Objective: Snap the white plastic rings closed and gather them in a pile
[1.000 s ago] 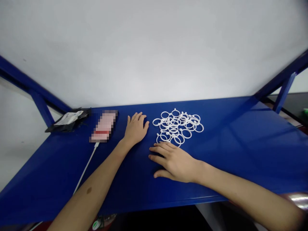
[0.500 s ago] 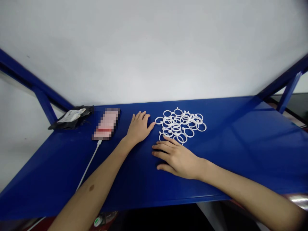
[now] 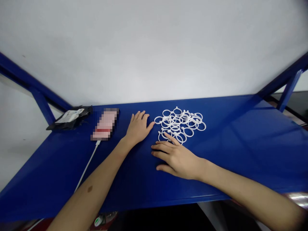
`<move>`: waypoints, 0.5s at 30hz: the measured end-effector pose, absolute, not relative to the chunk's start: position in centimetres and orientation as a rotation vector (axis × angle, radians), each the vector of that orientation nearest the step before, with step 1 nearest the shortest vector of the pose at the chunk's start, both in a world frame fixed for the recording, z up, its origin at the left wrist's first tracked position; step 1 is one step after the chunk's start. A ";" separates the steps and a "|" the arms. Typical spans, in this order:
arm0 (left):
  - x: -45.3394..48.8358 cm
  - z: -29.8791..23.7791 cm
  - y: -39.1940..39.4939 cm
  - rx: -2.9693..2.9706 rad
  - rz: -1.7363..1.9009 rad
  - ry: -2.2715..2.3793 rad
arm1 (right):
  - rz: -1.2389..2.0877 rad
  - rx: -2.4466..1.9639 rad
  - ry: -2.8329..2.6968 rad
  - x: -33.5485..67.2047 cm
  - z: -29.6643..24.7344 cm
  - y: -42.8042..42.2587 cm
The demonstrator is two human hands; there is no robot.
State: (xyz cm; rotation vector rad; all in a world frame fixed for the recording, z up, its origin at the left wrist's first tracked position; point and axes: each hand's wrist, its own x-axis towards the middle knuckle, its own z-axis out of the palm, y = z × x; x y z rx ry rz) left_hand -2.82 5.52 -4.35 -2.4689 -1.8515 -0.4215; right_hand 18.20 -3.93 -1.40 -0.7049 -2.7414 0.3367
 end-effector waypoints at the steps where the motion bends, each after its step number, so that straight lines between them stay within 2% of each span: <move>1: -2.8 -4.4 5.5 -2.469 -0.429 -1.850 | 0.337 -0.704 -2.741 18.2 -1.4 -3.9; 5: -2.5 -3.6 5.2 -2.450 -0.567 -1.784 | 0.340 -0.703 -2.730 18.2 -1.5 -3.9; 8: -1.8 -1.9 4.2 -2.420 -0.867 -1.705 | 0.341 -0.699 -2.710 18.3 -1.4 -3.8; 11: -0.9 -0.2 2.6 -2.721 -1.192 -1.595 | 0.319 -0.695 -2.685 18.4 -1.4 -3.8; 15: -0.1 0.4 1.1 -3.096 -1.349 -1.696 | 0.254 -0.688 -2.675 18.4 -1.3 -3.8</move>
